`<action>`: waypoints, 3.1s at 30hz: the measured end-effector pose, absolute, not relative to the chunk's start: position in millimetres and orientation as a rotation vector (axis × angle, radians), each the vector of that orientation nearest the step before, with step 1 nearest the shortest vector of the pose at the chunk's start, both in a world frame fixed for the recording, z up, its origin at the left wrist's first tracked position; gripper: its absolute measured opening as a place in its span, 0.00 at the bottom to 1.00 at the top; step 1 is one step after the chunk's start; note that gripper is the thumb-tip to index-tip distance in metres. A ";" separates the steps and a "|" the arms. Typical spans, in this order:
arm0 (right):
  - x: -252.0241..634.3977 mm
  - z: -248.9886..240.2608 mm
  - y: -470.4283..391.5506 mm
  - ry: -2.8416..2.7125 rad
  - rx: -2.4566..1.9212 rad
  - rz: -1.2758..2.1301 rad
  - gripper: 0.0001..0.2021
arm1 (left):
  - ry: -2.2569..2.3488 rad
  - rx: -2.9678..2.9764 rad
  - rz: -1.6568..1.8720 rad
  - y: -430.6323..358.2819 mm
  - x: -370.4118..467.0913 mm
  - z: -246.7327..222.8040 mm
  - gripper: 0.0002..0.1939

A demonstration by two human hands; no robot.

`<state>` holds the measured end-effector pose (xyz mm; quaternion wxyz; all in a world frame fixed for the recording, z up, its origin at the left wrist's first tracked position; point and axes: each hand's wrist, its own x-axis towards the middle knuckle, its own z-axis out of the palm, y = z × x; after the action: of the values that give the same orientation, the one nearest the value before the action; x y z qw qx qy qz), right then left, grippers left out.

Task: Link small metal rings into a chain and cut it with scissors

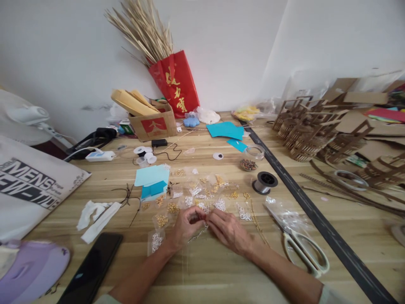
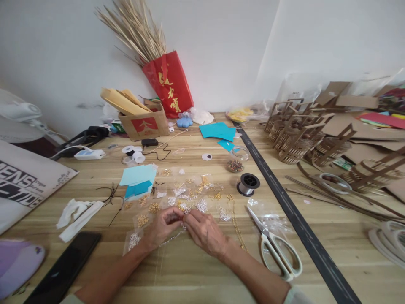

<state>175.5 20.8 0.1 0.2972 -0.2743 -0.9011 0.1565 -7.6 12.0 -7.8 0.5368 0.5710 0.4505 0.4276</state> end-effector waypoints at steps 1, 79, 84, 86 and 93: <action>175.5 -0.4 20.6 -2.401 -0.740 0.420 0.10 | 1.093 1.379 1.030 11.2 -6.8 -7.4 0.04; 160.0 -7.3 27.3 -0.959 -0.869 2.119 0.18 | 0.999 2.688 1.232 -0.1 -8.7 5.0 0.09; 159.7 -3.8 25.7 -0.963 -0.892 2.125 0.18 | 0.888 2.924 1.242 -0.8 -13.9 8.2 0.08; 158.8 -2.7 24.9 -0.953 -0.894 2.108 0.18 | 0.854 2.979 1.253 -0.3 -14.5 9.5 0.07; 154.1 -0.8 20.5 -0.893 -0.897 2.060 0.19 | 0.912 2.918 1.309 1.7 -12.6 9.4 0.08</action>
<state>154.1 20.5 -0.8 0.3542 -0.3469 -0.3455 0.7968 -12.6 1.7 9.4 -0.0918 0.8737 0.2731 0.3919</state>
